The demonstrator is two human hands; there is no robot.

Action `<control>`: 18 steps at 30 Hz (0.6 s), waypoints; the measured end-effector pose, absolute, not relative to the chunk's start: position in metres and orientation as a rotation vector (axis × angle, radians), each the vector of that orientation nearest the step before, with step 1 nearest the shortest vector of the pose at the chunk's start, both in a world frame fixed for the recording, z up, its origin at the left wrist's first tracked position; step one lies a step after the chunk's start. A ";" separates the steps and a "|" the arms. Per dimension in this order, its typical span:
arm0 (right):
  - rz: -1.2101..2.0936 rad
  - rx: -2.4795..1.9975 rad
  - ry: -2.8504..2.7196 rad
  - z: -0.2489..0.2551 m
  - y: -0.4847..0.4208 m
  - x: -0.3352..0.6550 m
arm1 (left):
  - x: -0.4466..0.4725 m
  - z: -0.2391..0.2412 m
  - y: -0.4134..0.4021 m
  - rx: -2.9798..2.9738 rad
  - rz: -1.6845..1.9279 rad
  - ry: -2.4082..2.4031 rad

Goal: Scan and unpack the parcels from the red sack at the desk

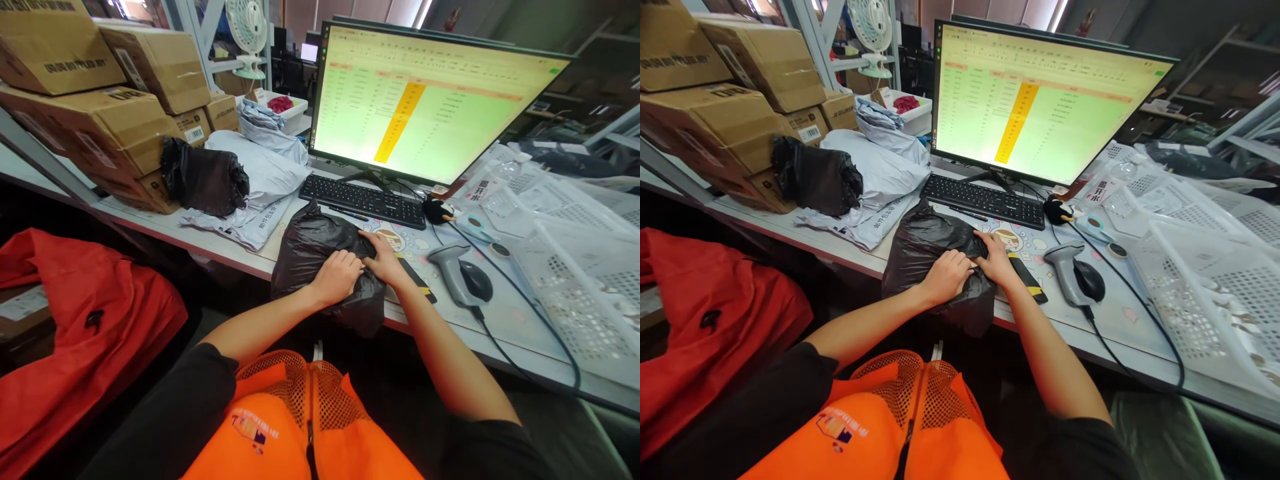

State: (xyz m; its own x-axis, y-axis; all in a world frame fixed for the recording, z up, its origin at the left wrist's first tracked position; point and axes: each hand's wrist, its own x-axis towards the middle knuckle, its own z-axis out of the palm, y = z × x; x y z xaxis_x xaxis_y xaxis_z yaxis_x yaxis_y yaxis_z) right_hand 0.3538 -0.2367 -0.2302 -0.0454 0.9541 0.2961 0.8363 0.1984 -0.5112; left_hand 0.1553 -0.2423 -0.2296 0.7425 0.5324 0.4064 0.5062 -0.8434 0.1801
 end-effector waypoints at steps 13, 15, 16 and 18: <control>-0.029 -2.447 -1.677 -0.201 -0.330 0.411 | 0.085 -0.230 -0.308 2.780 0.749 0.717; -0.054 -2.435 -1.639 -0.179 -0.337 0.410 | 0.088 -0.246 -0.310 2.760 0.741 0.731; -0.053 -2.388 -1.618 -0.163 -0.340 0.407 | 0.090 -0.252 -0.309 2.748 0.755 0.740; -0.022 -2.216 -1.673 -0.124 -0.345 0.394 | 0.093 -0.260 -0.304 2.730 0.794 0.756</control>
State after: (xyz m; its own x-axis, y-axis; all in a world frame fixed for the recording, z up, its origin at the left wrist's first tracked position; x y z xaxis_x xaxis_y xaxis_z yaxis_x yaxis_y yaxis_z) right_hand 0.3940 -0.3454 -0.1245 0.2978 0.9273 0.2268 0.9328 -0.2321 -0.2756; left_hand 0.0926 -0.3037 -0.2602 0.7251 0.5255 0.4450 0.4183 -0.8495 0.3214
